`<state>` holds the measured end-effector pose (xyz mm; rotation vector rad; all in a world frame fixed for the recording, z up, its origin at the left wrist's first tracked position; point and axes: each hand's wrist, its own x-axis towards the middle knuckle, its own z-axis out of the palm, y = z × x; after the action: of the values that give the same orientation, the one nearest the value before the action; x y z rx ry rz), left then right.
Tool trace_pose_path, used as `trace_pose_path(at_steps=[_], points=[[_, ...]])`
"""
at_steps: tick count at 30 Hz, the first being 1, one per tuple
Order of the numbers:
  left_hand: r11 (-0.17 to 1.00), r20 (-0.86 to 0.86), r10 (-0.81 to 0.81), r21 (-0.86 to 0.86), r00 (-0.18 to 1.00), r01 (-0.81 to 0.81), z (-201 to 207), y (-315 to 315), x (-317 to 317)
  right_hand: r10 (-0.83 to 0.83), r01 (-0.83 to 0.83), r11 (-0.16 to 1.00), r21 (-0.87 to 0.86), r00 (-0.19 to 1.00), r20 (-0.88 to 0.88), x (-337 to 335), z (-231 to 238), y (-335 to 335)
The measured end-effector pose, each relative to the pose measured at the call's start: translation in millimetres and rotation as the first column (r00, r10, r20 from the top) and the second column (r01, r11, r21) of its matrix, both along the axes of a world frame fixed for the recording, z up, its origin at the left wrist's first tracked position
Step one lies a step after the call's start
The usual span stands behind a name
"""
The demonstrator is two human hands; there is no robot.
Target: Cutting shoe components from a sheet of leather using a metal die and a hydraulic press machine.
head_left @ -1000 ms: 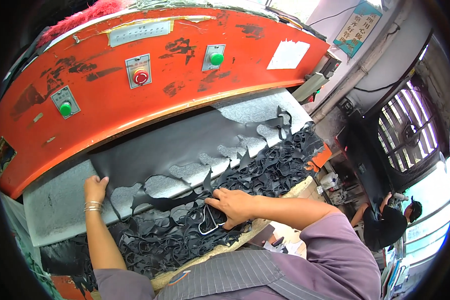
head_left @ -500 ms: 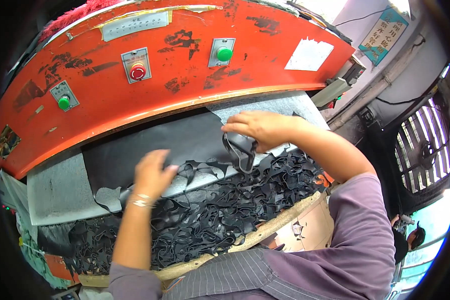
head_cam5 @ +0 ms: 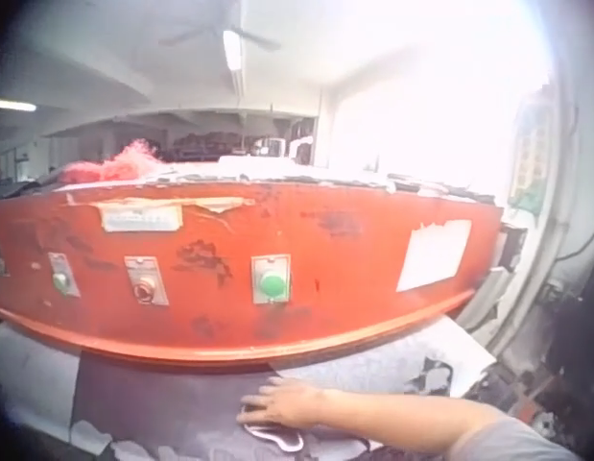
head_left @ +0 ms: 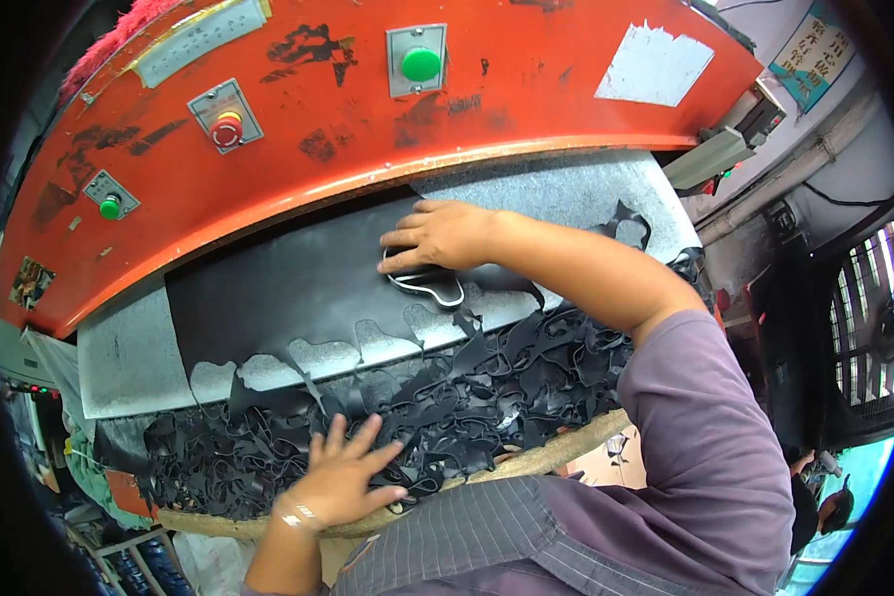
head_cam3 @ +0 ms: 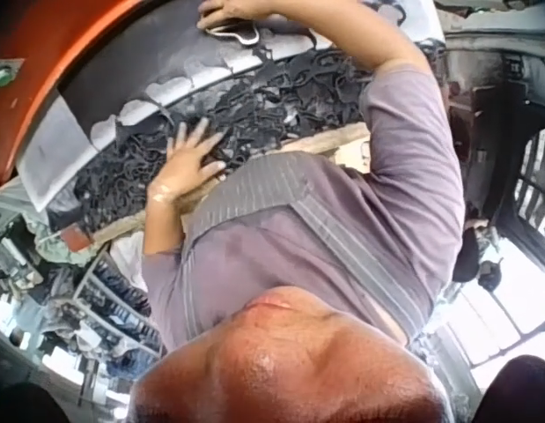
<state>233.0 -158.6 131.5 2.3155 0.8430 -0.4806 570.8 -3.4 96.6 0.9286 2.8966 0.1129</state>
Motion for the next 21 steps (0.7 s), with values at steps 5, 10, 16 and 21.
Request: trace_pose_path(at_steps=[5,10,16,21], points=[[0.907,0.572,0.317,0.050,0.757,-0.418,24,60,19,-0.481,0.479,0.860,-0.176,0.648,-0.590,12,-21,-76],[0.815,0.614,0.501,-0.099,0.609,-0.571,-58,130,85,-0.666,0.688,0.605,-0.400,0.164,-0.727,-20,-62,-135],[0.787,0.632,0.331,0.225,0.701,-0.574,-106,138,112,-0.601,0.766,0.593,-0.249,0.215,-0.770,-37,-70,-138],[0.804,0.641,0.281,0.250,0.715,-0.540,-99,144,115,-0.555,0.760,0.606,-0.233,0.195,-0.809,-33,-70,-133]])
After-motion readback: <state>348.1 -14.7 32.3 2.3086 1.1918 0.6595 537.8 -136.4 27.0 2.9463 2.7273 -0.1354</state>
